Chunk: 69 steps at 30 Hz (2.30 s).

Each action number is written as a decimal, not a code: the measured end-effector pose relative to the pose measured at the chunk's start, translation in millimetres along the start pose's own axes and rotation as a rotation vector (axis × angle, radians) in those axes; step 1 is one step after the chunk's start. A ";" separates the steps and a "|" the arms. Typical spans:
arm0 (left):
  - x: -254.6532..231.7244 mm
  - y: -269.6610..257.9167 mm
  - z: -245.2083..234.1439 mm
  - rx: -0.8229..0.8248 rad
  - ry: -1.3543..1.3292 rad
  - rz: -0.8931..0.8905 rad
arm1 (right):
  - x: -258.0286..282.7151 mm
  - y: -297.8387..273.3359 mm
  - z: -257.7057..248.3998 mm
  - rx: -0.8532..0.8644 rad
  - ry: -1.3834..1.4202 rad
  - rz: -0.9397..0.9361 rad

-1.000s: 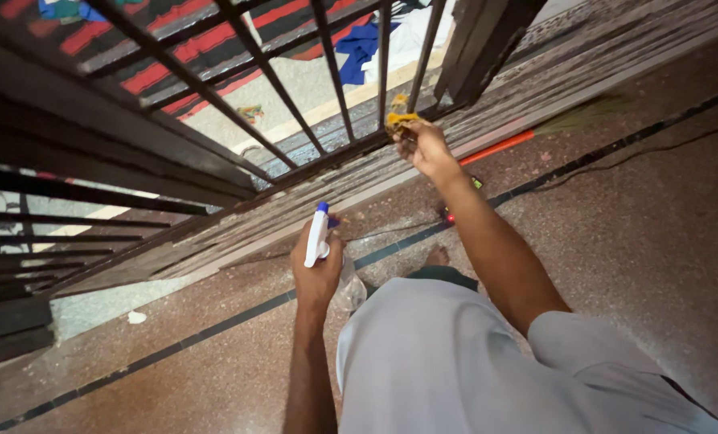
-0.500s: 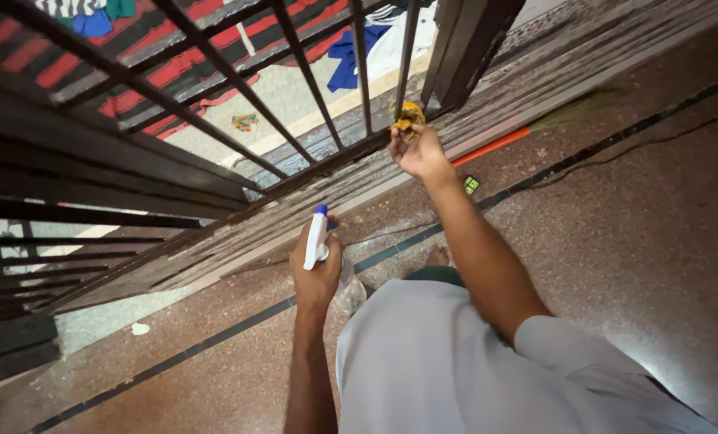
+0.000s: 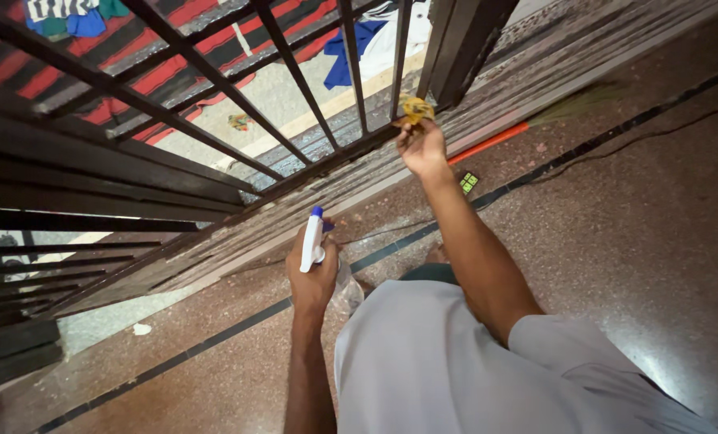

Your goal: The person cleans a metal gate by spraying cleaning liquid onto the bars and wiping them with a cloth.

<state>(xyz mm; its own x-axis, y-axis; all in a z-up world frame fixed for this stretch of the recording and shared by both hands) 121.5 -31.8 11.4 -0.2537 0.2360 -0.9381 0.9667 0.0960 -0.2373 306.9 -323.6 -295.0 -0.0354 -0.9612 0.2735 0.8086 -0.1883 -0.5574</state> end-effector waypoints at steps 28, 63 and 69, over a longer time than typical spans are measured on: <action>35.7 0.1 -21.4 -0.044 0.037 -0.075 | 22.8 -23.0 36.3 0.239 -1.125 -0.489; 38.1 -3.4 -40.7 -0.043 -0.072 0.025 | 116.3 -67.3 39.2 -0.081 -1.118 -1.031; 28.2 -1.8 -28.3 -0.008 -0.056 -0.022 | 94.9 -99.0 103.4 0.447 -1.894 -1.806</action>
<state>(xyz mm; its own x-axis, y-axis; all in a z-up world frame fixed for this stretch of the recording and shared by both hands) 111.7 2.1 -7.4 -0.2721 0.1793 -0.9454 0.9606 0.1086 -0.2559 284.2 -375.3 -132.8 -0.3419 0.9244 0.1690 0.6406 0.0977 0.7616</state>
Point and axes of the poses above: each hand's wrist, its own y-axis towards the middle knuckle, its own z-axis out of the palm, x = y × z, the point moved 10 cm from there along y, towards the middle knuckle, and after that the axes turned 10 degrees about -z, right-handed, at the moved point
